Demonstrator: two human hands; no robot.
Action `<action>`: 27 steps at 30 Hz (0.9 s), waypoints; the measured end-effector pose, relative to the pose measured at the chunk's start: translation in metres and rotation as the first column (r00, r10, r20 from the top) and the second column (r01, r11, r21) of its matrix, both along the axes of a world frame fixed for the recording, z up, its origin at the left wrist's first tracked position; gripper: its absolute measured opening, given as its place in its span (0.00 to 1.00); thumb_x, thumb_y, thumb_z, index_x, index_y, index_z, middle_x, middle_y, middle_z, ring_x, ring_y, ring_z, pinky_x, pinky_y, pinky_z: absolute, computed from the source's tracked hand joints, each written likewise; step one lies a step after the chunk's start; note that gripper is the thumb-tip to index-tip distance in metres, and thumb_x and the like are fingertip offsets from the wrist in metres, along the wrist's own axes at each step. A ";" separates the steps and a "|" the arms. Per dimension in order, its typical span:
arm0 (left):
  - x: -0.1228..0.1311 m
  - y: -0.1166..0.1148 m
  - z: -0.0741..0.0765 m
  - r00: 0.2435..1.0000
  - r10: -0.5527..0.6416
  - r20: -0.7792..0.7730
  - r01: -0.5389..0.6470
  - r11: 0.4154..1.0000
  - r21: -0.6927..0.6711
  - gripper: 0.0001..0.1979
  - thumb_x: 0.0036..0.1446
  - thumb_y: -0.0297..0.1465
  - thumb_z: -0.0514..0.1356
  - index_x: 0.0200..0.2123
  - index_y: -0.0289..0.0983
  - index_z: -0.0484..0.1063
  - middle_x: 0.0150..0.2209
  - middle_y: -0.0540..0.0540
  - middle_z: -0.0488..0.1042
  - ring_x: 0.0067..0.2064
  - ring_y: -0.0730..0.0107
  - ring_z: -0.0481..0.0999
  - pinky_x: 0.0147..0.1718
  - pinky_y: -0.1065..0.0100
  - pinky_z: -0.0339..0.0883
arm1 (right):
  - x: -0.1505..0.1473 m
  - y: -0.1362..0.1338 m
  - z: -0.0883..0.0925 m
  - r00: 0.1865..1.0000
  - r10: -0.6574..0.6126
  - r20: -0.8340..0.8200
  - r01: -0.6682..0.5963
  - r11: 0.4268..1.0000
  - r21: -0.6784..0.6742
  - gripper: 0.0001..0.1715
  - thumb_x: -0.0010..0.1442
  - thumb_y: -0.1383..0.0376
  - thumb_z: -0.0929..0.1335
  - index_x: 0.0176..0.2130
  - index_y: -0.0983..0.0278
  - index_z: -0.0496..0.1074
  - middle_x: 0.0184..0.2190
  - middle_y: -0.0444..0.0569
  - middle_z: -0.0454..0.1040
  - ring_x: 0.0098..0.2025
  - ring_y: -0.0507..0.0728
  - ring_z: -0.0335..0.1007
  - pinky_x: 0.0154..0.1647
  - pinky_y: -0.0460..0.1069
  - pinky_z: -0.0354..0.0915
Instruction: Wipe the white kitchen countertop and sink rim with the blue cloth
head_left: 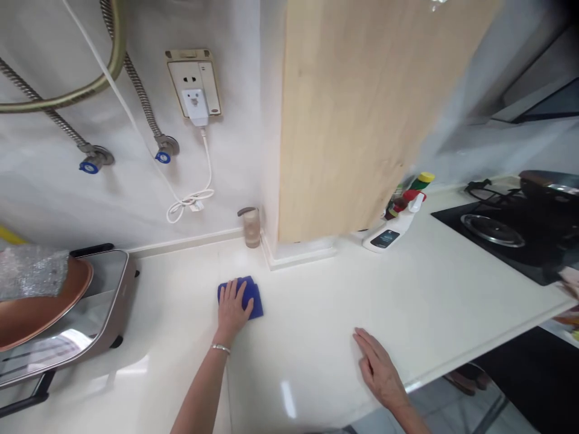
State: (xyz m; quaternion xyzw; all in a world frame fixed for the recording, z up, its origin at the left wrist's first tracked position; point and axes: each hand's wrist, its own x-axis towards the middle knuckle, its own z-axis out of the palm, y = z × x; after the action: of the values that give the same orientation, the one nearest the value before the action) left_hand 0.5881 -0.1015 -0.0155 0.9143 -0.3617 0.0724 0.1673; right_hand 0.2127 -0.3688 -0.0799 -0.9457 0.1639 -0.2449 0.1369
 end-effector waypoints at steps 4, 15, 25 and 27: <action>0.047 0.004 0.002 0.996 0.084 0.014 -0.083 0.995 -0.052 0.30 0.64 0.43 0.50 0.64 0.34 0.64 0.68 0.34 0.61 0.70 0.45 0.55 0.68 0.43 0.45 | -0.002 -0.002 -0.002 1.000 -0.012 -0.011 0.012 1.000 -0.007 0.37 0.63 0.67 0.59 0.69 0.53 0.53 0.65 0.49 0.63 0.65 0.63 0.62 0.64 0.64 0.66; 0.127 0.071 0.002 0.936 0.351 -0.002 -0.351 0.936 -0.037 0.32 0.64 0.45 0.48 0.65 0.34 0.63 0.68 0.34 0.59 0.70 0.46 0.53 0.68 0.45 0.44 | -0.005 -0.013 -0.010 1.000 0.007 -0.004 -0.007 1.000 -0.021 0.35 0.63 0.65 0.60 0.67 0.49 0.55 0.64 0.49 0.65 0.62 0.66 0.66 0.56 0.66 0.73; 0.068 0.157 0.024 0.786 0.613 -0.083 -0.604 0.789 0.113 0.40 0.62 0.50 0.39 0.67 0.30 0.57 0.70 0.29 0.54 0.71 0.42 0.50 0.67 0.44 0.43 | 0.011 0.001 0.009 0.996 -0.035 0.077 0.034 0.999 0.014 0.33 0.62 0.71 0.59 0.65 0.57 0.60 0.63 0.50 0.66 0.65 0.60 0.62 0.63 0.62 0.67; 0.044 0.163 0.029 0.761 0.646 -0.062 -0.638 0.763 0.108 0.41 0.61 0.51 0.36 0.67 0.30 0.56 0.69 0.28 0.55 0.71 0.41 0.51 0.67 0.43 0.45 | 0.013 0.001 0.012 0.995 -0.040 0.091 0.038 0.999 0.023 0.33 0.62 0.72 0.58 0.65 0.58 0.61 0.63 0.51 0.66 0.65 0.59 0.61 0.64 0.62 0.66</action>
State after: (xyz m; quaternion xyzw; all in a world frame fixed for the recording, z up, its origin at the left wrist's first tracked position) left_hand 0.6318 0.0616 0.0137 0.9911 -0.0211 0.0672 0.1128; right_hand 0.2259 -0.3682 -0.0682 -0.9286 0.1786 -0.2887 0.1496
